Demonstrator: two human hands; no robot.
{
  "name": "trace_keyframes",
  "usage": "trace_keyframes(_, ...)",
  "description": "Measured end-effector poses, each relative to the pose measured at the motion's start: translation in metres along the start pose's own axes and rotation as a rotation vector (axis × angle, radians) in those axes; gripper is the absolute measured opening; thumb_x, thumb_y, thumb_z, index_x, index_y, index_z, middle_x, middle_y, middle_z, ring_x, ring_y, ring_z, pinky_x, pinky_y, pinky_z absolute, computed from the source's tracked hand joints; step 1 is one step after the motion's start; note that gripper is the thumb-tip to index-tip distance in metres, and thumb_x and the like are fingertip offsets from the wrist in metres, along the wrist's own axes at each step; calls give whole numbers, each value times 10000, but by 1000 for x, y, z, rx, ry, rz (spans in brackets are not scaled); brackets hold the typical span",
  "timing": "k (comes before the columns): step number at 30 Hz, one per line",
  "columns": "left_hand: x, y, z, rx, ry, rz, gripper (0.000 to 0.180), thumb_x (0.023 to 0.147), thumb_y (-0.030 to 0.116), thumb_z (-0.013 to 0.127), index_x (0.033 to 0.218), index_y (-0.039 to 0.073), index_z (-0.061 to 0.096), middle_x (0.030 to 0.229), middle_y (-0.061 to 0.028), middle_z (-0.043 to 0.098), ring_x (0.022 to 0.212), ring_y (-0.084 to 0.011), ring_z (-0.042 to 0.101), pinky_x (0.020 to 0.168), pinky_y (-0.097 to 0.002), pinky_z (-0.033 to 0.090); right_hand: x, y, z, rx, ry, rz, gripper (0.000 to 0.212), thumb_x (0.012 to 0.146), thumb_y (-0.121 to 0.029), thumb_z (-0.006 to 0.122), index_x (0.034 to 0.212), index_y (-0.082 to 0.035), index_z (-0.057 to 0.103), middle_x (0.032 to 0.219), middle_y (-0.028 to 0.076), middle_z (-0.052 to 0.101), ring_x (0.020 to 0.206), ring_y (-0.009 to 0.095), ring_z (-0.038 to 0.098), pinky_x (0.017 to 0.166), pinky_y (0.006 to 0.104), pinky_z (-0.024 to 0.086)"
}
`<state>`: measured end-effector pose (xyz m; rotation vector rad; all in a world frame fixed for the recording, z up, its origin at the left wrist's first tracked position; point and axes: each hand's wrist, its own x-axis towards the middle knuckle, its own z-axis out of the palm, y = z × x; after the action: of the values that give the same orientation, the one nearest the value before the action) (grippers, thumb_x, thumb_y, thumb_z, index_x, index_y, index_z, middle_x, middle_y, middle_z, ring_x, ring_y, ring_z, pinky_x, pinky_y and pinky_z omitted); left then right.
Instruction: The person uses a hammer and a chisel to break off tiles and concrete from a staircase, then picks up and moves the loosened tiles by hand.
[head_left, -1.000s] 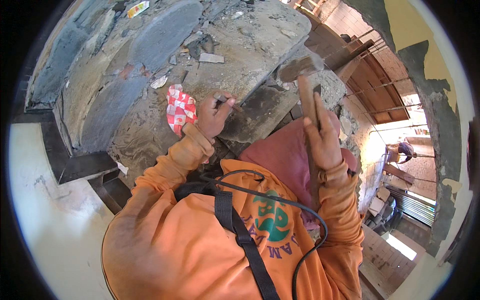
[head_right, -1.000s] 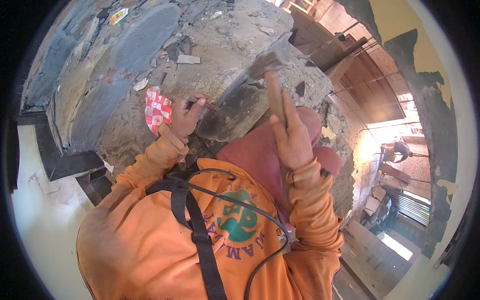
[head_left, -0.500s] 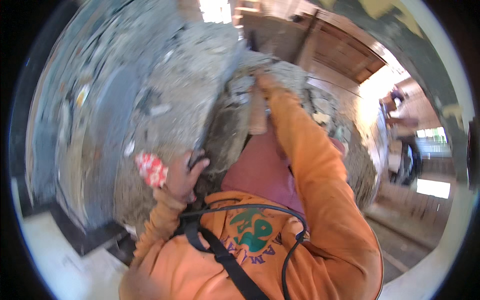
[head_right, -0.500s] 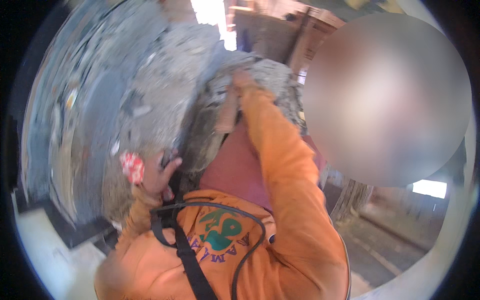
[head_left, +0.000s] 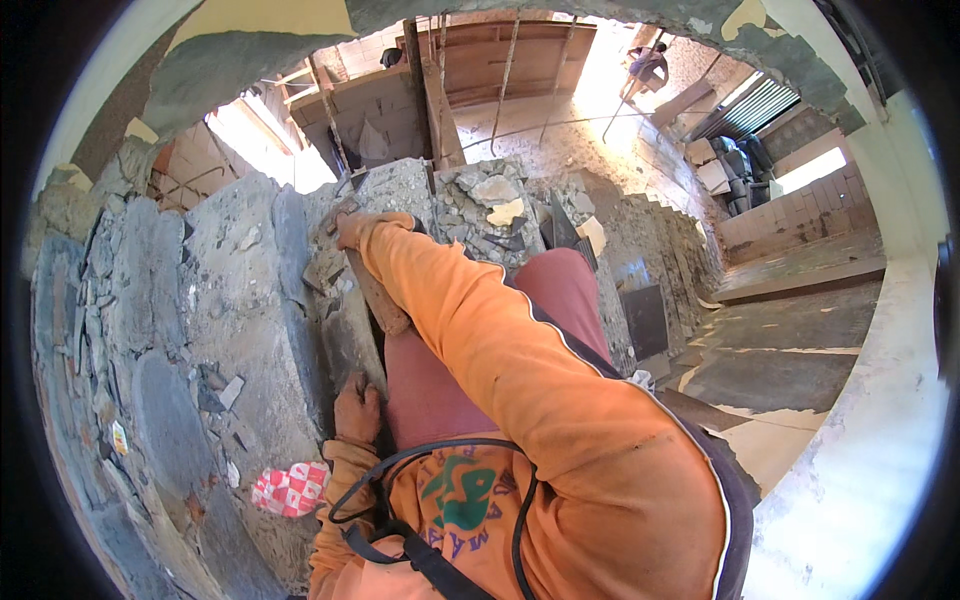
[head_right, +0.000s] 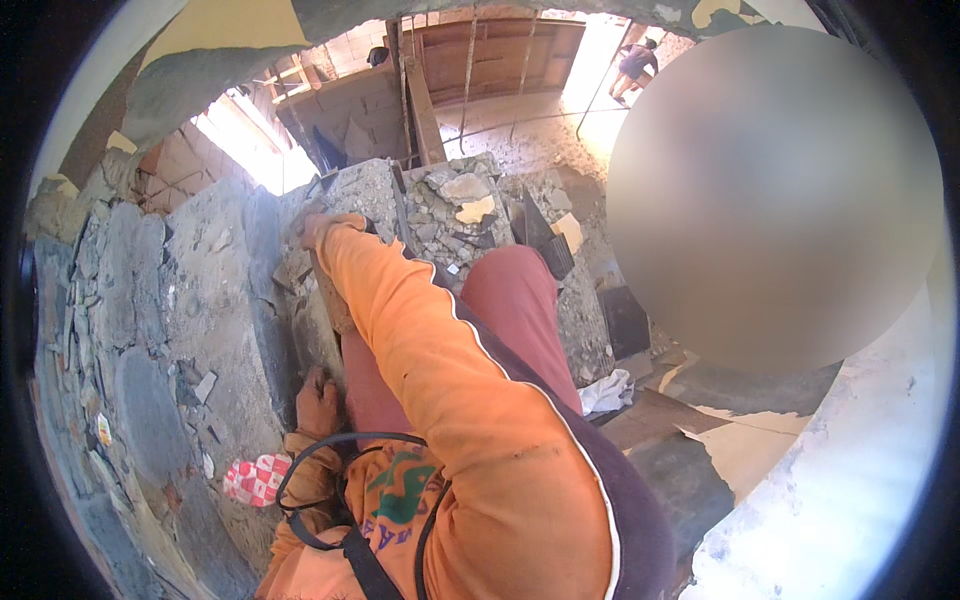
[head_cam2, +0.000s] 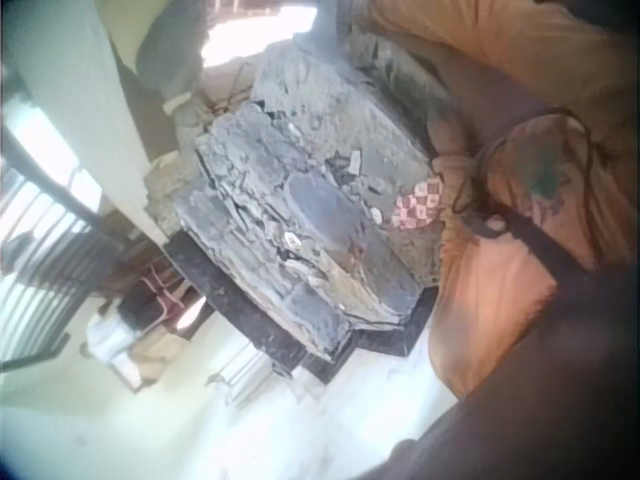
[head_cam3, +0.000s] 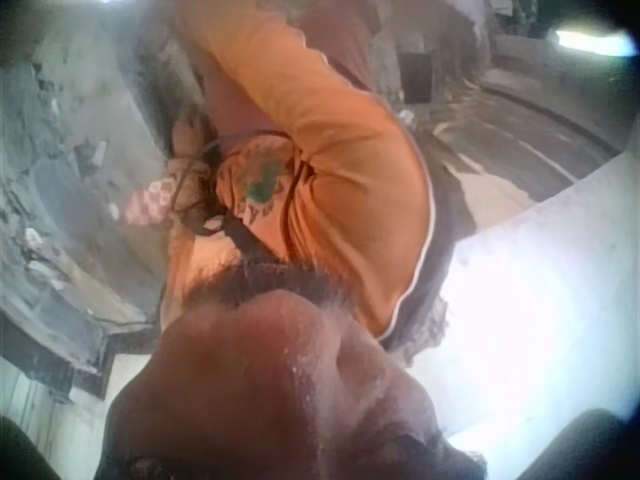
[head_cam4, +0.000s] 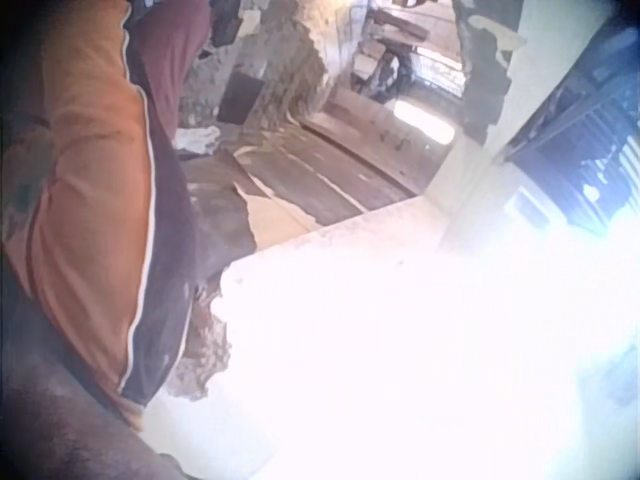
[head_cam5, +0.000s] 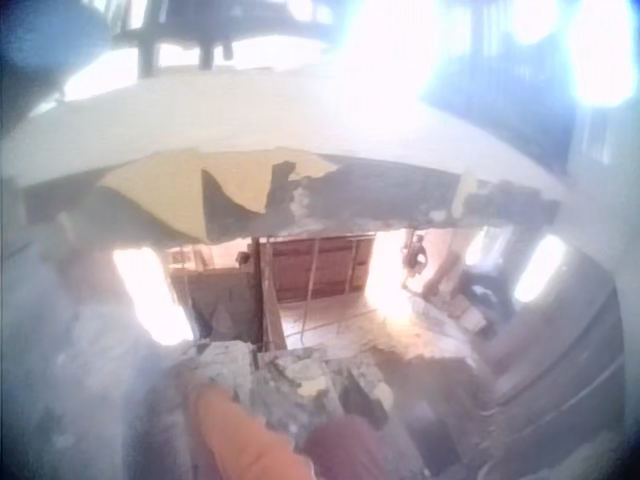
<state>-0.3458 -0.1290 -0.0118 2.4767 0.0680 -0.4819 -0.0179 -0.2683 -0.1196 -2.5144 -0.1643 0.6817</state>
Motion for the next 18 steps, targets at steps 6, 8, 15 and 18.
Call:
trace_keyframes(6,13,-3,13,198,108,-39,603,811,266,673,1280,-54,468,1212,-265,567,1098,-420,564,919,-449,470,-6,-24,-27,-273,-82,-251,473,829,-389,588,1249,-174,624,1260,35,621,1179,276,577,913,567,444)
trace_keyframes(8,18,11,15,242,72,-129,661,796,260,685,1318,-52,426,1241,-266,551,1117,-418,555,937,-447,462,-4,-19,-38,-332,-95,-363,509,799,-418,614,1233,-153,628,1245,93,620,1167,295,577,924,541,447)
trace_keyframes(15,26,0,26,322,79,-98,647,796,237,640,1336,-56,436,1308,-271,517,1157,-428,537,972,-447,450,-25,27,-72,-32,-48,-467,605,735,-494,639,1172,-76,658,1144,209,646,1104,364,589,958,478,423)
trace_keyframes(18,13,10,10,281,122,-112,552,806,212,598,1278,-60,502,1276,-272,543,1142,-428,548,976,-453,446,-56,37,-96,39,-123,-413,615,716,-470,657,1159,-44,656,1113,208,655,1096,363,590,959,454,419)
